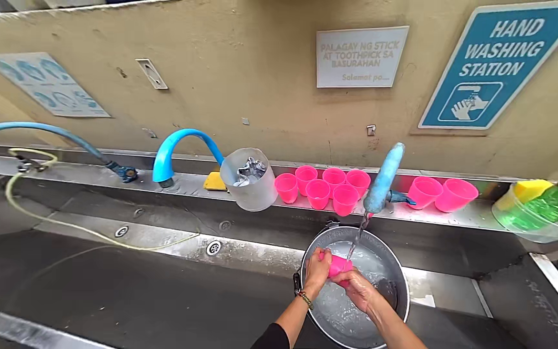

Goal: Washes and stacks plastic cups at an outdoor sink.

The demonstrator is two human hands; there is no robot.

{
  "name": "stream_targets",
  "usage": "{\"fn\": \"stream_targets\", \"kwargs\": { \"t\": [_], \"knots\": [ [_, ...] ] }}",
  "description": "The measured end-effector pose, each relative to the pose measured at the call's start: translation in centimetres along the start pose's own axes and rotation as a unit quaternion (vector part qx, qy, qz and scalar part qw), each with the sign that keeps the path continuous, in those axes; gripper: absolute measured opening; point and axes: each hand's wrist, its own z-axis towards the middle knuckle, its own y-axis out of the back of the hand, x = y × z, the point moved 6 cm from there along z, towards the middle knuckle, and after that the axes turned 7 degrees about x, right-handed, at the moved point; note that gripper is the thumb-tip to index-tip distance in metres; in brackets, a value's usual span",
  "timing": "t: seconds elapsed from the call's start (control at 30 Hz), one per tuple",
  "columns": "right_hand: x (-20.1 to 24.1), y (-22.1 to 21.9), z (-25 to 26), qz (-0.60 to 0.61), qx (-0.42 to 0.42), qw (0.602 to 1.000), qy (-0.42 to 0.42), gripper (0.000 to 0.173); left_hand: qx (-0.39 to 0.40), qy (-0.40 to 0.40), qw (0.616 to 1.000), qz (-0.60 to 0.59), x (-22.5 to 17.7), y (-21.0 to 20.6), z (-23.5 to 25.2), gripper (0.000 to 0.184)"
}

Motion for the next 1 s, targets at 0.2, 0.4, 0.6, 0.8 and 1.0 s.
{"fn": "stream_targets", "kwargs": {
  "t": [0.2, 0.4, 0.6, 0.8, 1.0],
  "knots": [
    [-3.2, 3.7, -0.8, 0.153, -0.152, 0.975, -0.048, 0.027, -0.078, -0.17, 0.957, 0.222, -6.0, 4.2, -2.6, 0.045],
    [-1.6, 1.3, -0.2, 0.158, -0.094, 0.981, -0.056, 0.065, -0.013, -0.29, 0.915, 0.28, -3.1, 0.6, -6.2, 0.047],
    [-1.3, 2.1, -2.0, -0.032, -0.031, 0.983, -0.18, 0.051, -0.067, -0.194, 0.942, 0.264, -2.7, 0.0, -6.7, 0.048],
    [-4.6, 2.6, -4.1, 0.125, 0.032, 0.962, -0.24, 0.07, 0.077, -0.141, 0.88, 0.447, -4.9, -4.5, -9.8, 0.048],
    [4.0, 7.8, -7.2, -0.034, -0.062, 0.997, -0.018, 0.037, 0.098, -0.299, 0.92, 0.235, -0.9, -5.5, -9.3, 0.078]
  ]
}}
